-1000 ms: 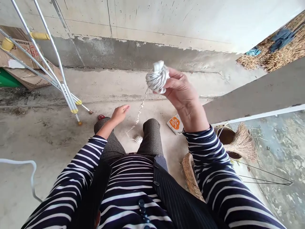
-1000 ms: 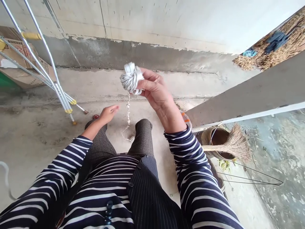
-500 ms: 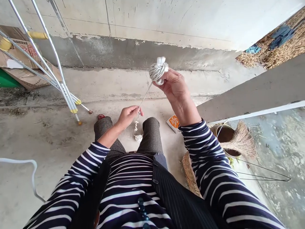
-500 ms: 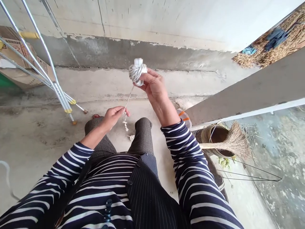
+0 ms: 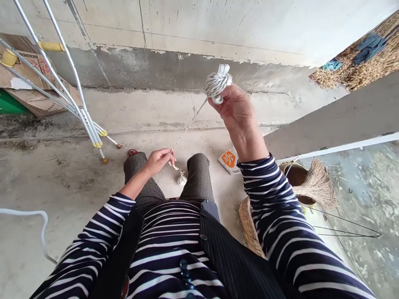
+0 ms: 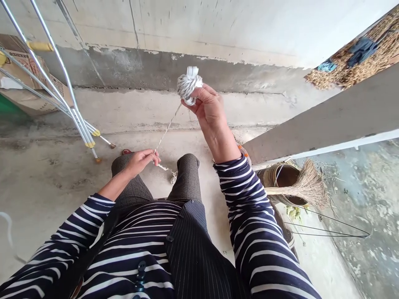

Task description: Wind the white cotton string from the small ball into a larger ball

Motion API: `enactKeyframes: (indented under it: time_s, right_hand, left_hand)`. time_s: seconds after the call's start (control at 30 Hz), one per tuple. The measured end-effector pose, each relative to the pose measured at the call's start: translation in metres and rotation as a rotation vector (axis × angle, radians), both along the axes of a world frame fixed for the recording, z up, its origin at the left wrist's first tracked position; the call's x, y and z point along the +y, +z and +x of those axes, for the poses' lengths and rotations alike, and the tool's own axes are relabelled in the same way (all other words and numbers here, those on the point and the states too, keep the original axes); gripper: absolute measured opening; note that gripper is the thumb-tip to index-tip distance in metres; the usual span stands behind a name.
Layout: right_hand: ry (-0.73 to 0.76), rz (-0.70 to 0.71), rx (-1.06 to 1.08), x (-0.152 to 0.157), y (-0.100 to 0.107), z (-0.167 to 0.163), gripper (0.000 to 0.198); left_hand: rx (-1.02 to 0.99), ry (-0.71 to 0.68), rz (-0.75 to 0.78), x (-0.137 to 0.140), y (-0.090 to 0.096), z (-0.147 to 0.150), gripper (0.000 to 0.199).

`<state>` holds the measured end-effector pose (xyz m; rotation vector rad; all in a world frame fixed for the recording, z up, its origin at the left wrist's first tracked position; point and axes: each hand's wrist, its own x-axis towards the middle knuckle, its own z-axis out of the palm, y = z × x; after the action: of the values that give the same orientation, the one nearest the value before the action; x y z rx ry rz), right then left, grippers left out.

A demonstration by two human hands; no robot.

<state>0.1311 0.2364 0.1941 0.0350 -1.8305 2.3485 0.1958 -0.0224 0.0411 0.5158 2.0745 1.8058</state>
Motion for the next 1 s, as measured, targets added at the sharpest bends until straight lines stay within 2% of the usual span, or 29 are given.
enactKeyframes:
  time_s: [0.07, 0.13, 0.2, 0.23, 0.3, 0.43, 0.53, 0.6, 0.73, 0.9, 1.0]
  right_hand:
    - [-0.012, -0.014, -0.010, -0.001, 0.007, 0.004, 0.025]
    - [0.008, -0.012, -0.012, -0.006, 0.013, 0.009, 0.026]
    - [0.068, 0.012, -0.019, -0.016, 0.015, 0.017, 0.029]
    - [0.105, 0.025, -0.030, -0.021, 0.015, 0.021, 0.031]
    - [0.178, 0.035, -0.067, -0.034, 0.011, 0.027, 0.037]
    - [0.277, 0.032, -0.144, -0.056, -0.003, 0.030, 0.052]
    - [0.282, 0.038, -0.163, -0.064, -0.011, 0.028, 0.049]
    - [0.271, 0.053, -0.163, -0.064, -0.012, 0.028, 0.045]
    - [0.227, 0.065, -0.149, -0.054, -0.006, 0.028, 0.044]
    - [0.066, 0.107, -0.077, -0.034, 0.001, 0.021, 0.036]
    - [0.030, 0.132, -0.030, -0.025, -0.003, 0.013, 0.035]
  left_hand:
    - [-0.003, -0.019, -0.120, -0.007, -0.019, 0.001, 0.032]
    - [-0.002, 0.035, -0.272, -0.013, -0.031, -0.004, 0.025]
    - [0.023, 0.153, -0.368, -0.015, -0.032, -0.014, 0.022]
    - [0.052, 0.210, -0.362, -0.014, -0.027, -0.020, 0.024]
    - [0.127, 0.267, -0.232, -0.008, -0.008, -0.034, 0.031]
    - [0.190, 0.228, 0.165, 0.023, 0.043, -0.054, 0.035]
    - [0.185, 0.245, 0.280, 0.046, 0.067, -0.055, 0.028]
    - [0.185, 0.251, 0.282, 0.053, 0.070, -0.050, 0.027]
    - [0.162, 0.152, 0.178, 0.045, 0.053, -0.035, 0.034]
    - [0.057, 0.022, -0.026, 0.017, 0.017, -0.011, 0.034]
    - [0.025, -0.064, -0.101, -0.003, -0.002, -0.001, 0.036]
